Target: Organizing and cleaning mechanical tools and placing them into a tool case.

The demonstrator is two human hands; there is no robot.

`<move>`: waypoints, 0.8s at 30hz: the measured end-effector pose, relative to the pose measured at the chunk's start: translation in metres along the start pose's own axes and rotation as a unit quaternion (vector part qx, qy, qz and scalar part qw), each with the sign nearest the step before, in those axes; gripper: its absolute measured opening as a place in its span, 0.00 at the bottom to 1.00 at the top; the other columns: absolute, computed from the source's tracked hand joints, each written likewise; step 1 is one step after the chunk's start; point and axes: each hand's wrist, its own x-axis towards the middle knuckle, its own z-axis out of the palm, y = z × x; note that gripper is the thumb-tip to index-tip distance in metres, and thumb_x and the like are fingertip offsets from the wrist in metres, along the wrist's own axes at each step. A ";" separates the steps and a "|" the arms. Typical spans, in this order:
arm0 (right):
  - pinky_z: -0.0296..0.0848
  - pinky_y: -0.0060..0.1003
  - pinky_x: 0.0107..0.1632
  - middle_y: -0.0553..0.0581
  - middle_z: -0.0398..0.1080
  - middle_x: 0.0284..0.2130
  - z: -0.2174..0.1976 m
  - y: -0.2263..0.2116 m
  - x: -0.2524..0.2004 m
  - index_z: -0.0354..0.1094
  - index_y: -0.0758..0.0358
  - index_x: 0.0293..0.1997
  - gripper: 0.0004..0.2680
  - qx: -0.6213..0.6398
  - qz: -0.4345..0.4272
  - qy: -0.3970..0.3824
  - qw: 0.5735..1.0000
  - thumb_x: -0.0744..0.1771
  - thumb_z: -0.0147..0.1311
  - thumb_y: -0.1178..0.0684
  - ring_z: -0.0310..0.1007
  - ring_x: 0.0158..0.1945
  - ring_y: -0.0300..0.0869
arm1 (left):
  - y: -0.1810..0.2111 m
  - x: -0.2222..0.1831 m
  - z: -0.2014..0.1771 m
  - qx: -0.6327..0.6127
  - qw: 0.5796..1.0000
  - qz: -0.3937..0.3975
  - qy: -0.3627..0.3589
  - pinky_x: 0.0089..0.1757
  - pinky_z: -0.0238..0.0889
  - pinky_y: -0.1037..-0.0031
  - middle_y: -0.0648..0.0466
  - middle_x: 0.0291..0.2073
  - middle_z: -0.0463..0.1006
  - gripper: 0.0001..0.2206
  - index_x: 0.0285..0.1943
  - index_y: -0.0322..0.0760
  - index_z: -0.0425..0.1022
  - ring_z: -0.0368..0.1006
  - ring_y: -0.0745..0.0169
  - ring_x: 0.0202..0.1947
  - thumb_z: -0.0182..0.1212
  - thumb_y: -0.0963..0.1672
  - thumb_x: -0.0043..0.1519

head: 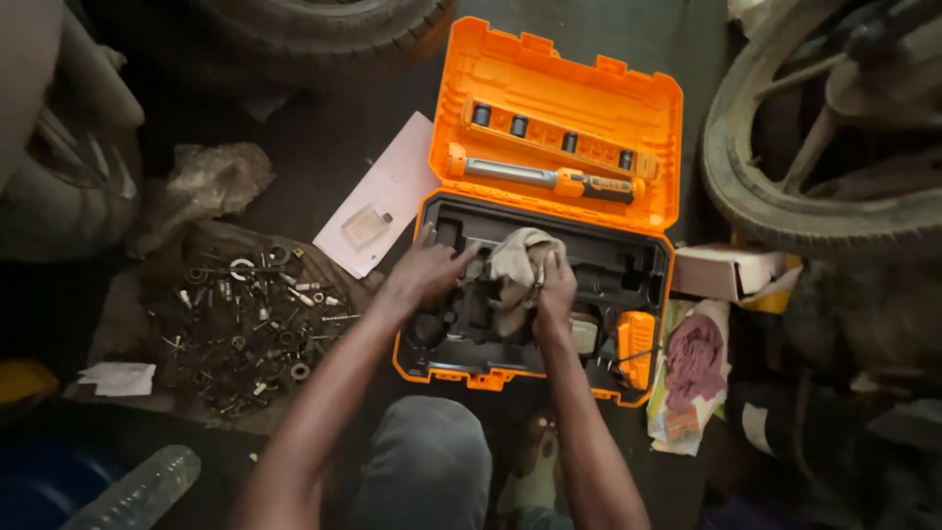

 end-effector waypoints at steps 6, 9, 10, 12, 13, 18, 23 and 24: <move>0.73 0.35 0.37 0.60 0.68 0.57 0.028 -0.033 -0.040 0.52 0.61 0.71 0.17 -0.011 0.065 0.089 0.994 0.72 0.46 0.53 0.71 0.40 0.45 | -0.001 0.063 -0.006 -0.021 0.952 -0.137 -0.274 0.62 0.48 0.34 0.44 0.54 0.79 0.24 0.74 0.45 0.59 0.75 0.44 0.55 0.50 0.49 0.67; 0.72 0.33 0.44 0.57 0.66 0.63 0.033 -0.008 -0.043 0.50 0.58 0.73 0.19 0.086 0.101 0.010 0.991 0.72 0.44 0.56 0.70 0.46 0.42 | -0.005 0.074 -0.011 -0.058 0.945 -0.162 -0.277 0.56 0.61 0.40 0.46 0.54 0.80 0.18 0.65 0.44 0.69 0.76 0.45 0.54 0.50 0.51 0.69; 0.72 0.33 0.44 0.57 0.66 0.63 0.034 -0.010 -0.044 0.50 0.58 0.73 0.19 0.088 0.102 0.007 0.991 0.72 0.44 0.56 0.70 0.46 0.42 | -0.005 0.073 -0.027 -0.056 0.945 -0.165 -0.277 0.56 0.61 0.40 0.46 0.54 0.80 0.18 0.65 0.44 0.69 0.76 0.45 0.54 0.50 0.51 0.69; 0.79 0.31 0.56 0.58 0.69 0.60 0.039 -0.016 -0.043 0.60 0.65 0.69 0.16 0.217 0.102 -0.115 0.964 0.71 0.43 0.57 0.78 0.55 0.36 | -0.006 0.073 -0.061 -0.103 0.947 -0.164 -0.255 0.50 0.68 0.50 0.46 0.47 0.82 0.15 0.54 0.42 0.75 0.79 0.47 0.49 0.60 0.50 0.63; 0.79 0.31 0.56 0.58 0.69 0.60 0.038 -0.019 -0.039 0.60 0.65 0.69 0.16 0.219 0.101 -0.117 0.964 0.71 0.43 0.57 0.78 0.55 0.36 | -0.005 0.073 -0.072 -0.101 0.948 -0.165 -0.253 0.50 0.68 0.50 0.46 0.47 0.82 0.15 0.54 0.42 0.75 0.79 0.47 0.49 0.60 0.50 0.63; 0.72 0.42 0.41 0.57 0.74 0.41 -0.007 0.040 0.002 0.69 0.71 0.62 0.12 0.101 0.067 -0.096 0.988 0.74 0.47 0.54 0.72 0.38 0.43 | -0.013 0.047 -0.076 -0.028 0.979 -0.191 -0.063 0.39 0.73 0.55 0.49 0.40 0.83 0.11 0.45 0.44 0.81 0.81 0.45 0.43 0.69 0.45 0.55; 0.74 0.45 0.44 0.58 0.76 0.38 0.004 0.021 -0.023 0.73 0.66 0.55 0.10 -0.204 -0.046 -0.091 0.974 0.71 0.50 0.52 0.76 0.41 0.49 | 0.019 0.023 -0.095 0.108 0.966 -0.225 0.067 0.38 0.73 0.53 0.48 0.45 0.79 0.16 0.51 0.41 0.77 0.78 0.43 0.45 0.69 0.41 0.52; 0.76 0.46 0.46 0.59 0.77 0.39 0.012 0.002 -0.037 0.73 0.62 0.54 0.10 -0.322 -0.078 -0.080 0.940 0.70 0.52 0.51 0.79 0.44 0.52 | 0.033 0.022 -0.100 0.105 0.967 -0.230 0.019 0.42 0.74 0.58 0.45 0.49 0.77 0.20 0.54 0.35 0.74 0.78 0.47 0.46 0.69 0.40 0.51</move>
